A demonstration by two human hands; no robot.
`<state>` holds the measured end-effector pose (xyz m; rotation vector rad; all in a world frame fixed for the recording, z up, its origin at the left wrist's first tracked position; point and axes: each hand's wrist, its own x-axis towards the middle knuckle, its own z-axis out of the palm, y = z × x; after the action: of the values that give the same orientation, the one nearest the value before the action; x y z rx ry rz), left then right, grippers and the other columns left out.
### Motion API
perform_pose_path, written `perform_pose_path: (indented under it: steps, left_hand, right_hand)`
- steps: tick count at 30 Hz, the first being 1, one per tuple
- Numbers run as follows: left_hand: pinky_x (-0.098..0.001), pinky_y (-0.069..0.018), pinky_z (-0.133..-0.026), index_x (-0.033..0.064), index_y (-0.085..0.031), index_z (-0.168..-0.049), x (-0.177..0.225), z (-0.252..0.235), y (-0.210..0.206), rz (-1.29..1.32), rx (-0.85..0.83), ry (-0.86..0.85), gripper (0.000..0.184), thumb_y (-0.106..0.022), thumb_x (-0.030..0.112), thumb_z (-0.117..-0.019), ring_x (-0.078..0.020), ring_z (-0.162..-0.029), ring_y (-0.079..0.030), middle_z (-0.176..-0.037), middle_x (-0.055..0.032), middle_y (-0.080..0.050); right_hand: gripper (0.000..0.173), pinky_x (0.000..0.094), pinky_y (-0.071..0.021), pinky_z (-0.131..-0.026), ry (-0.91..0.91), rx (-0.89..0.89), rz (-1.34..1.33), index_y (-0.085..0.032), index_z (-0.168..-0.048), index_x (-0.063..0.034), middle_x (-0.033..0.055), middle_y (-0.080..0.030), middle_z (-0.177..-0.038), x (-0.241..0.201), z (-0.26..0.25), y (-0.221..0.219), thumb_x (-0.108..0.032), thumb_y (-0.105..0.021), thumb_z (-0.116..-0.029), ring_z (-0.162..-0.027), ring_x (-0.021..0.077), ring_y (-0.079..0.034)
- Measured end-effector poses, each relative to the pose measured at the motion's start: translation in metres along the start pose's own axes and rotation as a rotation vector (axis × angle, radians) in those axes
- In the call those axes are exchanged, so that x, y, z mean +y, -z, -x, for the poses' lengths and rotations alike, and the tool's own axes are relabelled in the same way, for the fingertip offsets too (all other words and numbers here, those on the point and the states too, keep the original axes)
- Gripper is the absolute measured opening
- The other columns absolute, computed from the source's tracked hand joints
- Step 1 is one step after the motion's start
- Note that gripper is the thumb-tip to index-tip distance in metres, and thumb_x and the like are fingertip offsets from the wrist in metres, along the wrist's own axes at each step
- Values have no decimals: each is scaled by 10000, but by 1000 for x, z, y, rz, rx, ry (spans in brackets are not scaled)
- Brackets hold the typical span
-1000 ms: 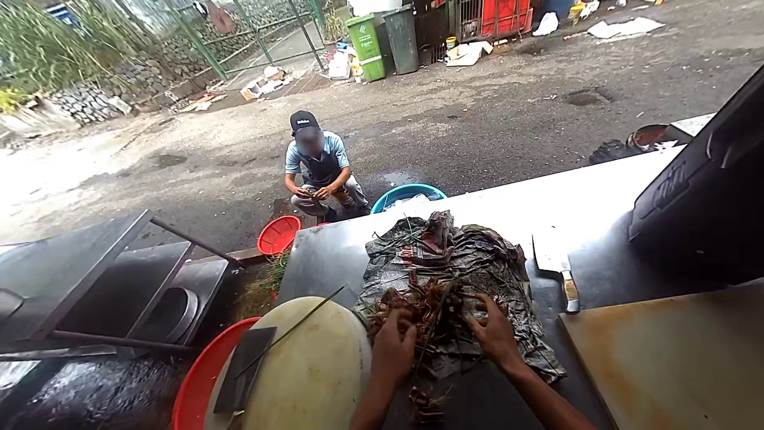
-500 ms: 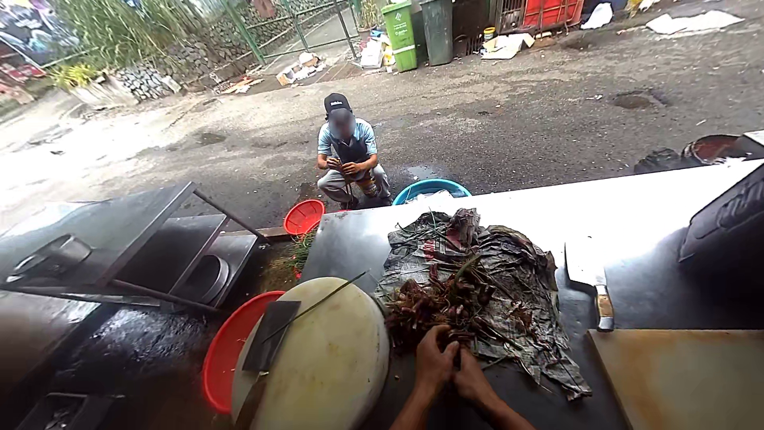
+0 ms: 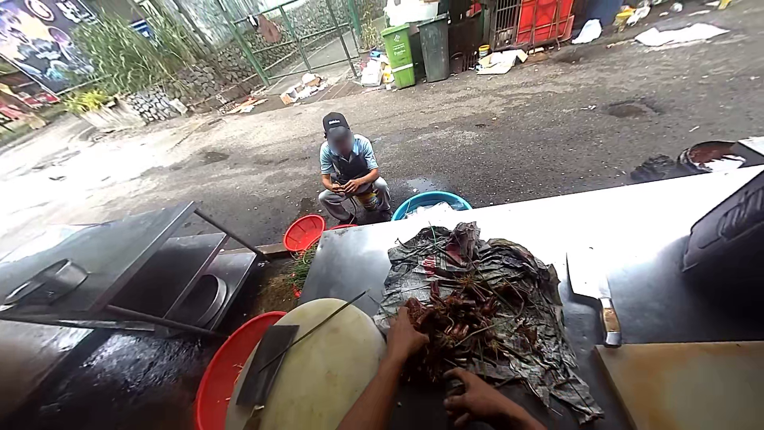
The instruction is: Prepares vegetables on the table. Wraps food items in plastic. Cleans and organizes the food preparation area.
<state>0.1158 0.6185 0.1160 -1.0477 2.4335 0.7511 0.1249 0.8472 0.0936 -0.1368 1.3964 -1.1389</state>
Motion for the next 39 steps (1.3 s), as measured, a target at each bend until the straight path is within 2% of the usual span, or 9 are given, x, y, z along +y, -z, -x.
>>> perform_pose_path:
  steps: [5, 10, 13, 15, 18, 21, 29, 33, 39]
  left_hand:
    - [-517, -593, -917, 29, -419, -1436, 51, 2, 0, 507, -102, -77, 954, -878, 424, -698, -288, -1036, -711, -1145, -170, -703]
    - [-541, -594, -815, 131, -343, -1561, 101, 23, 55, 640, -240, -142, 742, -645, 489, -985, -375, -984, -700, -1254, -251, -643]
    - [-623, -559, -811, 119, -519, -1428, 88, 27, 77, 148, 12, -205, 546, -609, 433, -991, -400, -953, -703, -1099, -220, -708]
    - [-638, -536, -905, 117, -605, -1330, 57, 36, 68, -200, -58, -196, 484, -595, 442, -972, -391, -1071, -688, -1146, -188, -708]
    - [-665, -543, -892, 170, -422, -1537, 10, 61, 13, -423, -197, -128, 730, -709, 366, -895, -476, -1114, -657, -1352, -279, -594]
    - [-618, -582, -812, 333, -321, -1598, -21, 66, -43, -407, -59, -70, 813, -662, 89, -901, -506, -1033, -663, -1517, -320, -396]
    - [-535, -583, -849, 262, -511, -1452, 12, 75, -11, 18, 80, -175, 693, -726, 190, -798, -339, -1059, -674, -1253, -162, -634]
    - [-543, -517, -1043, 243, -299, -1615, 56, 55, 27, 273, 66, -329, 941, -773, 481, -838, -306, -1227, -635, -1364, -146, -632]
    - [-577, -522, -1003, 73, -509, -1442, 5, 38, 18, -88, -87, -117, 599, -682, 316, -922, -365, -1193, -645, -1301, -202, -646]
  right_hand:
    - [592, 498, -627, -875, 267, 202, -550, -388, -1420, 31, 223, -630, -1283, -17, -36, -44, -21, -701, -920, -1069, 334, -703]
    - [429, 476, -638, -860, 309, 385, -833, -391, -1441, 44, 265, -658, -1232, -72, -26, 13, 2, -516, -1033, -1019, 359, -733]
    - [451, 471, -650, -816, 231, 464, -554, -408, -1454, 29, 254, -683, -1185, -83, -3, 53, -35, -550, -1030, -954, 347, -751]
    - [553, 474, -660, -761, 206, 564, -195, -401, -1507, -26, 222, -694, -1188, -71, 18, 69, -98, -617, -1003, -887, 319, -764]
    - [536, 509, -600, -879, 149, 750, 444, -549, -1431, -120, 116, -728, -1158, -33, 54, 92, -285, -667, -934, -984, 267, -731]
    - [558, 628, -523, -961, -42, 803, 751, -565, -1430, -111, 191, -674, -1276, 2, 85, 94, -301, -683, -918, -1154, 395, -662]
    - [540, 640, -511, -942, -3, 966, 875, -620, -1363, -35, 295, -597, -1320, 56, 109, 80, -243, -723, -876, -1224, 492, -576]
    - [551, 668, -488, -949, 95, 989, 919, -646, -1341, -42, 305, -607, -1294, 48, 97, 76, -233, -762, -837, -1209, 512, -573]
    - [453, 633, -515, -931, 117, 952, 991, -672, -1289, -56, 270, -637, -1268, 51, 110, 75, -243, -722, -879, -1184, 470, -609]
